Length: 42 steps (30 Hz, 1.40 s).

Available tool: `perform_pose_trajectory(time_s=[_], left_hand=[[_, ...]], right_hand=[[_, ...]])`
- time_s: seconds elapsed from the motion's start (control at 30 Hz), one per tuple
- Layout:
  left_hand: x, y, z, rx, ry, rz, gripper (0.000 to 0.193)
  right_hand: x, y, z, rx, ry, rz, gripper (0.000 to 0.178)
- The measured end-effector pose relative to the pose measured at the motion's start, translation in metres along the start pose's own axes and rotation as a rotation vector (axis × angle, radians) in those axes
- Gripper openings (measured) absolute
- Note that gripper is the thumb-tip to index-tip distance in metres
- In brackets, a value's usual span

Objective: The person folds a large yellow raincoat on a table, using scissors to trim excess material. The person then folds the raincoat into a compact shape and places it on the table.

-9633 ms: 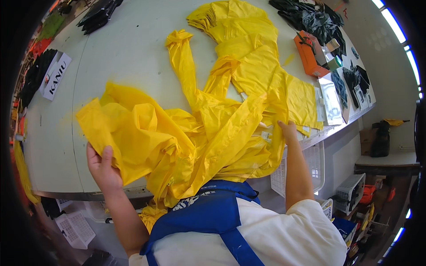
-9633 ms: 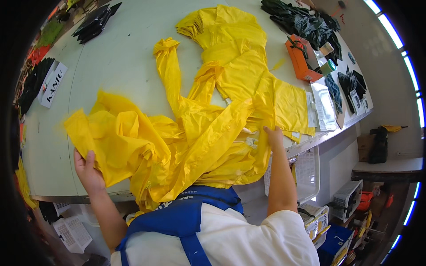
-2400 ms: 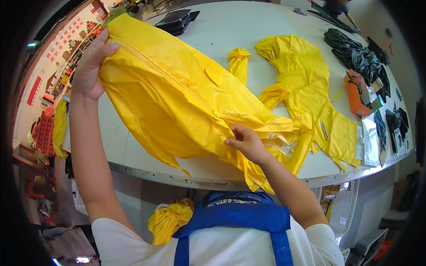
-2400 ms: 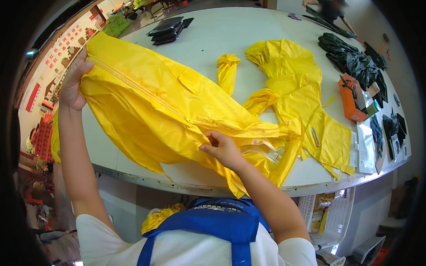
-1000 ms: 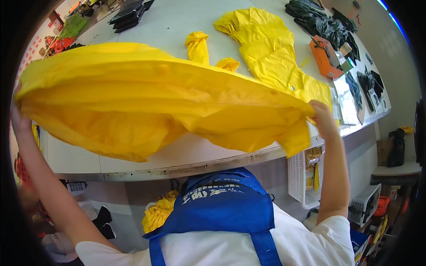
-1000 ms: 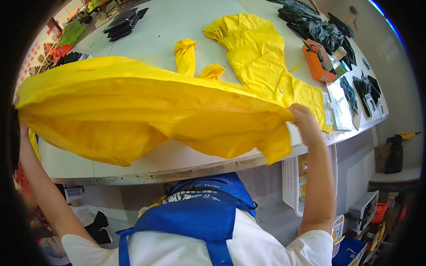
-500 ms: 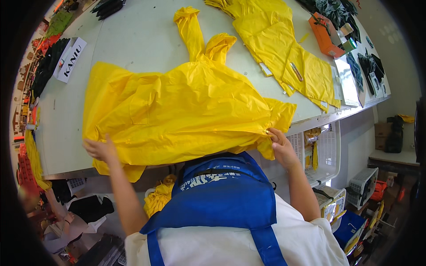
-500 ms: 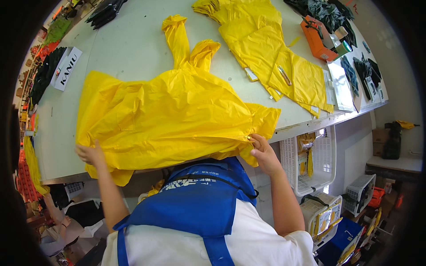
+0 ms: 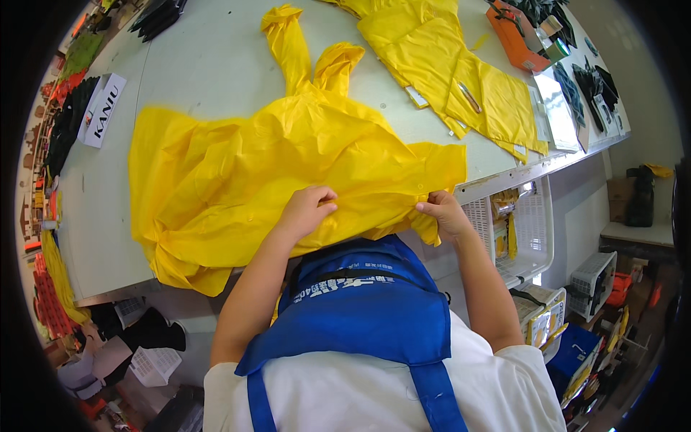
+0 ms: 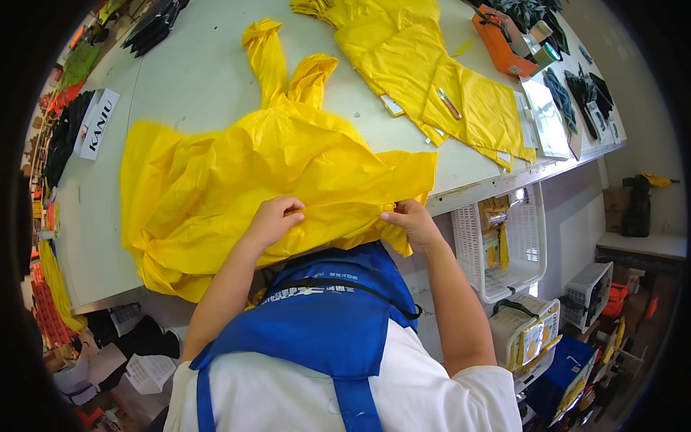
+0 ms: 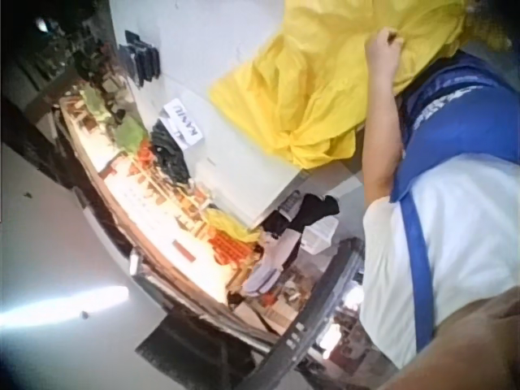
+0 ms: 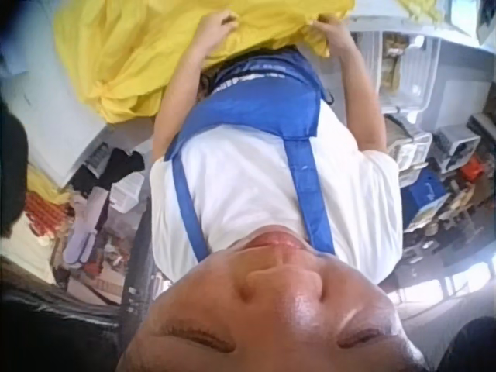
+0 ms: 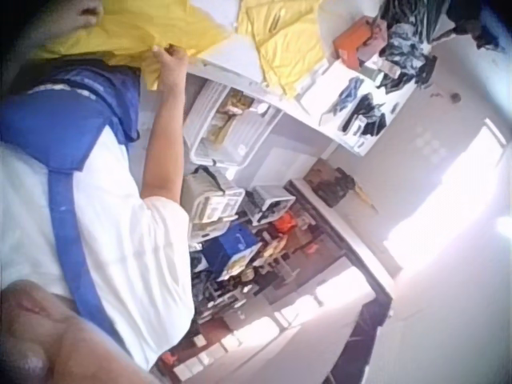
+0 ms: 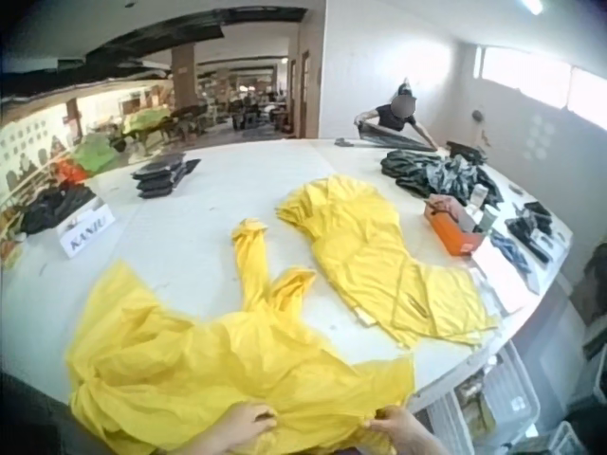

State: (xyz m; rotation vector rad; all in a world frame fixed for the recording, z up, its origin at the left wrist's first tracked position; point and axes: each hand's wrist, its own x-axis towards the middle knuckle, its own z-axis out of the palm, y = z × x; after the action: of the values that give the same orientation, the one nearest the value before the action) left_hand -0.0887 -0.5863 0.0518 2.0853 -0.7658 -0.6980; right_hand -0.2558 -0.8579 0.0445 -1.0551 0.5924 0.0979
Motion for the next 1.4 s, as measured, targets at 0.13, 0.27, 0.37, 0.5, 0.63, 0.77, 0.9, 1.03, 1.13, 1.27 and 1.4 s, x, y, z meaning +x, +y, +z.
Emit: perform_pose_trajectory(time_s=[0.13,0.27,0.37,0.5,0.63,0.77,0.9,1.03,1.13,1.27,1.4], left_hand=[[0.004,-0.005,0.005,0.078,-0.028,-0.031,0.016],[0.016,-0.018,0.016,0.097,-0.12,-0.091,0.017],[0.02,-0.029,0.025,0.037,-0.152,-0.106,0.016],[0.025,-0.039,0.039,0.145,-0.14,-0.108,0.016],[0.033,-0.035,0.039,0.232,-0.162,-0.163,0.018],[0.037,-0.034,0.036,0.264,-0.228,-0.173,0.019],[0.027,-0.033,0.035,0.273,-0.156,-0.092,0.024],[-0.019,-0.018,-0.01,0.301,0.226,0.018,0.027],[-0.083,-0.058,-0.055,0.527,0.297,-0.096,0.024],[-0.153,-0.104,-0.078,0.468,0.308,-0.317,0.019],[-0.141,-0.085,-0.063,0.481,0.419,-0.176,0.017]], right_hand=[[0.01,0.012,0.003,-0.022,0.118,-0.062,0.032],[0.013,0.02,0.007,-0.01,0.198,-0.079,0.028],[0.015,0.019,0.008,-0.013,0.224,-0.069,0.028],[0.02,0.028,0.015,0.033,0.278,-0.098,0.028],[0.023,0.034,0.016,0.082,0.305,-0.144,0.029],[0.021,0.041,0.012,0.048,0.314,-0.186,0.033],[0.026,0.023,0.007,-0.194,0.324,-0.282,0.031],[0.056,-0.042,-0.062,-0.573,0.5,-0.279,0.025],[0.08,-0.091,-0.09,-1.197,0.743,-0.227,0.028],[0.082,-0.1,-0.01,-1.794,1.394,-0.816,0.039],[0.065,-0.031,0.121,-1.654,-0.14,-0.703,0.042]])
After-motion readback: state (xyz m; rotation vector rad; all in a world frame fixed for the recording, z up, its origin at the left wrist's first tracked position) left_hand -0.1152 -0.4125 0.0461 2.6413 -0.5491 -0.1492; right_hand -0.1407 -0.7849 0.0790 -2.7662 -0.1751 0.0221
